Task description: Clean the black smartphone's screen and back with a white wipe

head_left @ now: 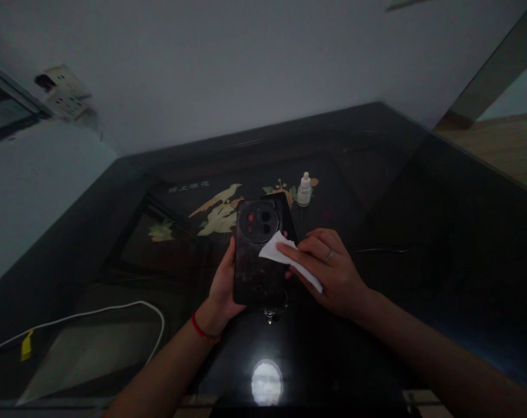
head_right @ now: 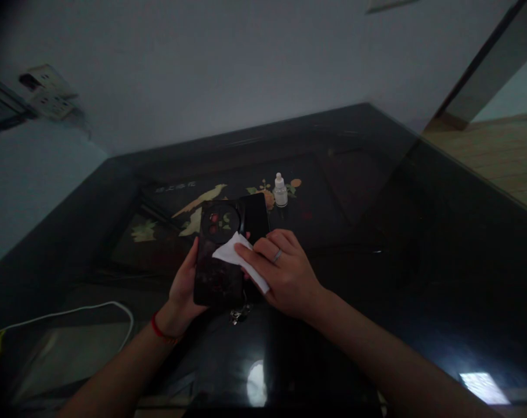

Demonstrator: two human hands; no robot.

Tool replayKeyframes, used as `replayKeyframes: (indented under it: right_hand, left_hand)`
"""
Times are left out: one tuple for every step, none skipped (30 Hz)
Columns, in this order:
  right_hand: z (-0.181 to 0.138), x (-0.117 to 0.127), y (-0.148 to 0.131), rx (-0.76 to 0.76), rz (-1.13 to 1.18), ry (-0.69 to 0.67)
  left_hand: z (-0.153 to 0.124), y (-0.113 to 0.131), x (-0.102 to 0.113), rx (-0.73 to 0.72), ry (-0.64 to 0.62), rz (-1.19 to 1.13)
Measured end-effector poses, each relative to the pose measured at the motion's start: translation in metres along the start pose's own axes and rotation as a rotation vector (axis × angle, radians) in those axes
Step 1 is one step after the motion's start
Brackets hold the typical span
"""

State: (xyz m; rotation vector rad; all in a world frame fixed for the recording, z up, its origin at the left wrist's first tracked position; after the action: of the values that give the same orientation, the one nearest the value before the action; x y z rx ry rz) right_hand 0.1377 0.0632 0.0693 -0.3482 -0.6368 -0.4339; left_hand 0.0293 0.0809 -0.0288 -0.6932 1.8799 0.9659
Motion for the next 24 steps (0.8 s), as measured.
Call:
replayKeyframes:
  right_hand:
    - [0.0,-0.001,0.002,-0.008,-0.002,-0.009]
    - [0.001,-0.001,0.002,-0.004,0.002,-0.012]
    - [0.001,-0.002,0.002,0.001,0.005,-0.013]
    - [0.0,-0.003,0.001,0.006,0.006,-0.011]
    - [0.0,-0.003,0.0,0.011,0.004,-0.007]
    - [-0.001,-0.004,-0.003,0.022,0.001,-0.005]
    - [-0.001,-0.005,-0.007,0.041,-0.001,-0.006]
    - [-0.002,-0.006,-0.012,0.073,0.002,-0.01]
    - [-0.004,-0.008,-0.02,0.123,0.012,-0.021]
    - [-0.005,-0.009,-0.028,0.19,0.031,-0.033]
    - [-0.007,-0.01,-0.036,0.259,0.056,-0.044]
    - [-0.009,-0.011,-0.043,0.317,0.079,-0.054]
    - [-0.01,-0.01,-0.046,0.352,0.09,-0.054]
    - [-0.01,-0.009,-0.046,0.353,0.084,-0.043]
    - [-0.008,-0.007,-0.041,0.319,0.058,-0.021]
    - [-0.006,-0.005,-0.035,0.264,0.021,0.001]
    - [-0.005,-0.004,-0.03,0.216,-0.016,0.019]
    - [-0.004,-0.003,-0.027,0.189,-0.04,0.025]
    - [-0.004,-0.004,-0.028,0.198,-0.039,0.021]
    - [-0.006,-0.005,-0.034,0.244,-0.015,0.005]
    - [-0.008,-0.006,-0.041,0.308,0.021,-0.014]
    - [-0.01,-0.007,-0.047,0.362,0.057,-0.029]
    - [-0.011,-0.007,-0.049,0.388,0.077,-0.034]
    - [-0.01,-0.006,-0.049,0.381,0.071,-0.026]
  left_hand:
    - [0.0,-0.001,0.001,0.003,0.009,0.001]
    - [0.001,-0.001,0.002,0.003,0.016,0.001]
    - [0.001,-0.001,0.003,0.0,0.021,0.001]
    - [0.001,-0.001,0.003,-0.004,0.021,0.001]
    - [0.001,-0.001,0.002,-0.004,0.017,0.001]
    - [0.001,-0.001,0.001,-0.004,0.011,0.0]
    - [0.0,-0.001,0.0,-0.003,0.005,-0.002]
    - [0.0,-0.001,-0.002,-0.002,-0.003,-0.007]
    - [0.0,-0.001,-0.003,-0.003,-0.011,-0.014]
    - [-0.001,0.0,-0.005,-0.009,-0.019,-0.024]
    - [-0.001,0.002,-0.006,-0.023,-0.025,-0.034]
    - [-0.001,0.004,-0.007,-0.041,-0.028,-0.042]
    - [-0.001,0.005,-0.007,-0.054,-0.024,-0.046]
    - [-0.001,0.006,-0.007,-0.06,-0.016,-0.044]
    - [0.0,0.006,-0.006,-0.057,-0.005,-0.039]
    - [0.0,0.005,-0.006,-0.046,0.003,-0.033]
    - [0.0,0.004,-0.005,-0.034,0.009,-0.028]
    - [0.001,0.003,-0.005,-0.024,0.015,-0.027]
    - [0.001,0.003,-0.004,-0.027,0.019,-0.029]
    - [0.001,0.004,-0.003,-0.041,0.021,-0.033]
    - [0.0,0.005,-0.003,-0.056,0.021,-0.036]
    - [0.0,0.007,-0.002,-0.072,0.019,-0.038]
    - [0.0,0.008,-0.002,-0.083,0.013,-0.04]
    - [-0.001,0.008,-0.002,-0.082,0.003,-0.041]
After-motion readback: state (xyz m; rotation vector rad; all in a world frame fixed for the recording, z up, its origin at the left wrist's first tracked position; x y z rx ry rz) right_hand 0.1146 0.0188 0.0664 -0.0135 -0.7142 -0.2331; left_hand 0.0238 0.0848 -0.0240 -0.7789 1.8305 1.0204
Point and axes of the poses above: each hand's wrist, its own z-axis towards the middle knuckle, its own x-axis out of the back of the hand, y = z × x, the point moved 9 cm from there along z, towards the middle knuckle, and after that the axes turned 5 degrees about -z, right-handed, at the moved point
